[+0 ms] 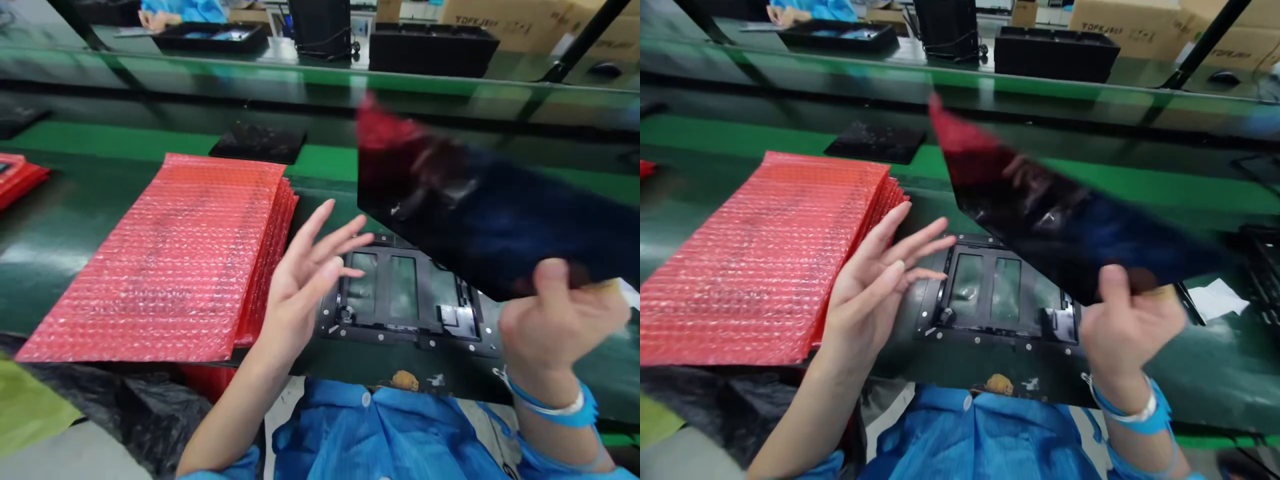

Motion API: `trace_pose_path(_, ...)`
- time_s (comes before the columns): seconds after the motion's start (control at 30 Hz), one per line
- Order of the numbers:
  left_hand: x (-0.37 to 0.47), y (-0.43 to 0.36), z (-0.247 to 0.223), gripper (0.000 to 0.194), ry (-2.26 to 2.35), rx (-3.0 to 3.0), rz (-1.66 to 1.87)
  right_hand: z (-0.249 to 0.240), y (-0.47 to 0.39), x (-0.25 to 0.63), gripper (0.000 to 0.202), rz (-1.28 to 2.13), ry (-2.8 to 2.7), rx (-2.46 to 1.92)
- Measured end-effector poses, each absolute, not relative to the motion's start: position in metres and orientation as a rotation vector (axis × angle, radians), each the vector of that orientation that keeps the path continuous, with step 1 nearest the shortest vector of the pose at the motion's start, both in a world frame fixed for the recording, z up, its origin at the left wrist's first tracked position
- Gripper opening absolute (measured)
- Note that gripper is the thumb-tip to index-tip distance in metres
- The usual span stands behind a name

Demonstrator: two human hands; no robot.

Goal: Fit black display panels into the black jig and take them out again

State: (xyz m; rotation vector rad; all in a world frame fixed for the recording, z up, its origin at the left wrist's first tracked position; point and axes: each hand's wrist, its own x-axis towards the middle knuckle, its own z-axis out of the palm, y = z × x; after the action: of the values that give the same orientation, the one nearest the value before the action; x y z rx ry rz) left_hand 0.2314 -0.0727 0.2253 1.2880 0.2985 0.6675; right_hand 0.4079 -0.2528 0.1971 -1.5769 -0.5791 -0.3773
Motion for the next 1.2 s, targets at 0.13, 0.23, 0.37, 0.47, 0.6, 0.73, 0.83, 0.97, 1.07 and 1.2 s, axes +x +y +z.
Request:
trace_pose_path(0.13, 0.218, -0.053, 0.185, 0.055, 0.504, 1.463, 0.764, 0.191, -0.261, 0.429, 0.015, -0.080, -0.148, -1.398)
trace_pose_path(0.23, 0.209, -0.045, 0.160, 0.063, 0.624, 1.583, 0.568, 0.185, -0.269, 0.431, 0.018, 0.121, 0.030, -1.532)
trace_pose_path(0.37, 0.205, -0.038, 0.147, 0.073, 0.586, 1.668, 0.349, 0.185, -0.269, 0.424, 0.026, 0.242, 0.095, -1.665)
trace_pose_path(0.47, 0.206, -0.035, 0.146, 0.076, 0.576, 1.838, 0.278, 0.191, -0.266, 0.419, 0.028, 0.301, 0.130, -1.712)
trace_pose_path(0.6, 0.207, -0.036, 0.147, 0.074, 0.515, 2.013, 0.228, 0.194, -0.266, 0.414, 0.025, 0.338, 0.162, -1.778)
trace_pose_path(0.73, 0.207, -0.039, 0.148, 0.074, 0.513, 2.102, 0.168, 0.190, -0.270, 0.415, 0.029, 0.392, 0.108, -1.832)
trace_pose_path(0.83, 0.206, -0.041, 0.148, 0.075, 0.529, 2.158, 0.139, 0.184, -0.275, 0.419, 0.030, 0.364, 0.071, -1.851)
trace_pose_path(0.97, 0.206, -0.042, 0.146, 0.073, 0.516, 2.182, 0.145, 0.180, -0.277, 0.422, 0.025, 0.315, 0.026, -1.870)
trace_pose_path(1.07, 0.206, -0.042, 0.144, 0.072, 0.505, 2.172, 0.162, 0.182, -0.273, 0.420, 0.021, 0.322, 0.017, -1.892)
trace_pose_path(1.2, 0.206, -0.042, 0.141, 0.071, 0.488, 2.139, 0.219, 0.184, -0.269, 0.419, 0.017, 0.302, 0.014, -1.945)
